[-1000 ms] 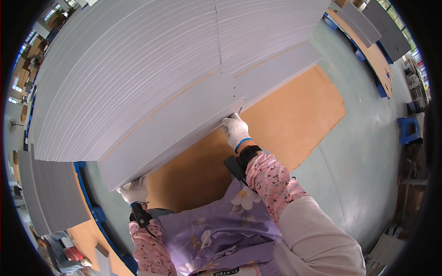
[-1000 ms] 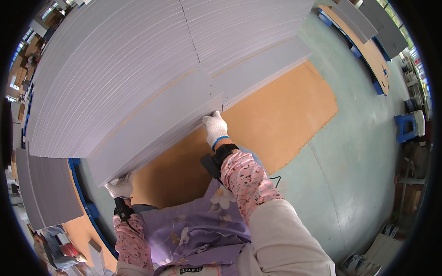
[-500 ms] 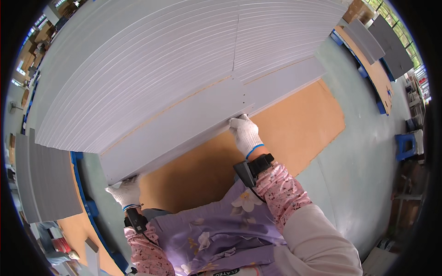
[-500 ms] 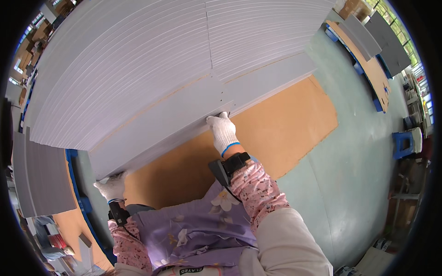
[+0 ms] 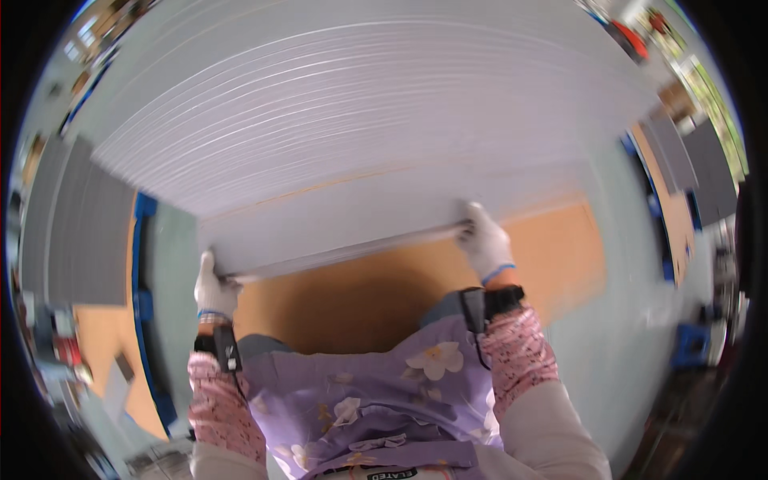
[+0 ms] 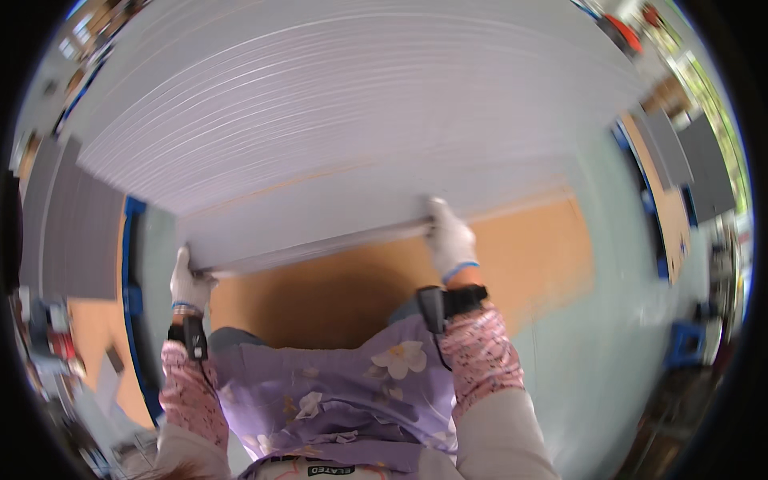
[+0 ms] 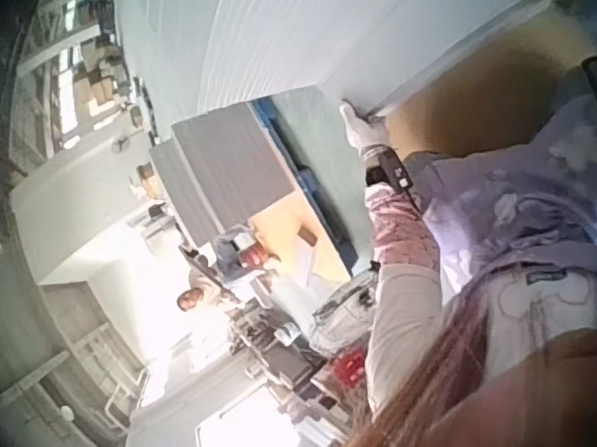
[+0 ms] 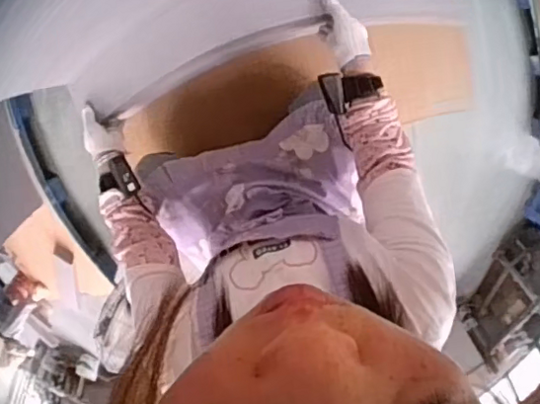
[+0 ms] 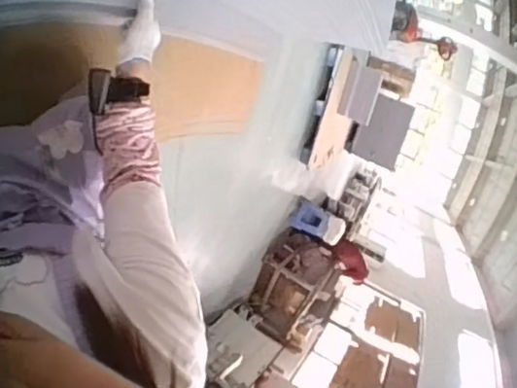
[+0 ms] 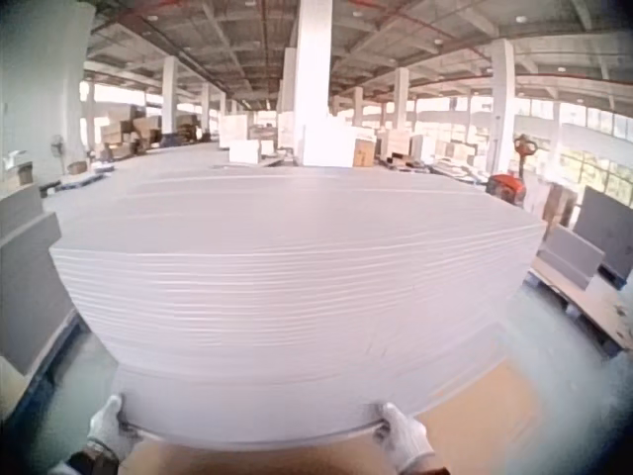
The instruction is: The person sands the edges of a grey rectangular panel using a blue sanding block. After sanding, the person stacks the panel with other similar panels on a table and then moves the stack to a floor area.
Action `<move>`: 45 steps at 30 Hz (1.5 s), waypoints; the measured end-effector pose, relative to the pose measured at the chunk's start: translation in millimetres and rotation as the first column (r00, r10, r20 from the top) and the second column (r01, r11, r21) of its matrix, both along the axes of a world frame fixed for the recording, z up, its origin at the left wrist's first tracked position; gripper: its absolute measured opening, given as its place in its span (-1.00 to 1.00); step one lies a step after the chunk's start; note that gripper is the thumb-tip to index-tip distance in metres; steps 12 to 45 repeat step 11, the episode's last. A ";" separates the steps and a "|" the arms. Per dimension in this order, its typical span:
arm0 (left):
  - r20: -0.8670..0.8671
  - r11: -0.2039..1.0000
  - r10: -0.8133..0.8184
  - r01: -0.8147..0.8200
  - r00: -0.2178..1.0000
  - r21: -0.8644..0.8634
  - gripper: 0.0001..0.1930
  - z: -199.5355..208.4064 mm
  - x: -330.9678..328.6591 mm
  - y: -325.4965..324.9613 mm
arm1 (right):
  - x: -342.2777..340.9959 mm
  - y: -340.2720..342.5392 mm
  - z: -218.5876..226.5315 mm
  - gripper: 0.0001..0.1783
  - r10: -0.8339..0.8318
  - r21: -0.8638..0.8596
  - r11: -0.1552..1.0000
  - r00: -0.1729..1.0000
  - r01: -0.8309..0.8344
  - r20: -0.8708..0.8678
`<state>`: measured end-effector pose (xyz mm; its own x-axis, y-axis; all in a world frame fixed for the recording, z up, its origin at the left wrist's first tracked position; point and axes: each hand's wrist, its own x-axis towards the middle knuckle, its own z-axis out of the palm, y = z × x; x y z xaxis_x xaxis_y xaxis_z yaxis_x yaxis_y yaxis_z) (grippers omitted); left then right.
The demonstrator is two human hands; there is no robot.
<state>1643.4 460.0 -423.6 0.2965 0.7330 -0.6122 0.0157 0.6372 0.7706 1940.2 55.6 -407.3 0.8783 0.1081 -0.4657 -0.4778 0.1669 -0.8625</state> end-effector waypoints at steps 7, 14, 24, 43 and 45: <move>-0.541 0.755 -0.380 0.589 0.751 0.288 -0.37 27.9 -10.7 40.3 | 50.0 -48.0 -1.2 -0.32 0.406 -0.045 0.912 0.913 -0.407 -0.031; -0.631 0.703 -0.414 0.671 0.656 0.236 -0.19 40.2 -14.5 45.6 | 63.0 -37.3 0.0 -0.29 0.451 0.002 0.892 0.889 -0.452 -0.081; -0.631 0.703 -0.414 0.671 0.656 0.236 -0.19 40.2 -14.5 45.6 | 63.0 -37.3 0.0 -0.29 0.451 0.002 0.892 0.889 -0.452 -0.081; -0.631 0.703 -0.414 0.671 0.656 0.236 -0.19 40.2 -14.5 45.6 | 63.0 -37.3 0.0 -0.29 0.451 0.002 0.892 0.889 -0.452 -0.081; -0.631 0.703 -0.414 0.671 0.656 0.236 -0.19 40.2 -14.5 45.6 | 63.0 -37.3 0.0 -0.29 0.451 0.002 0.892 0.889 -0.452 -0.081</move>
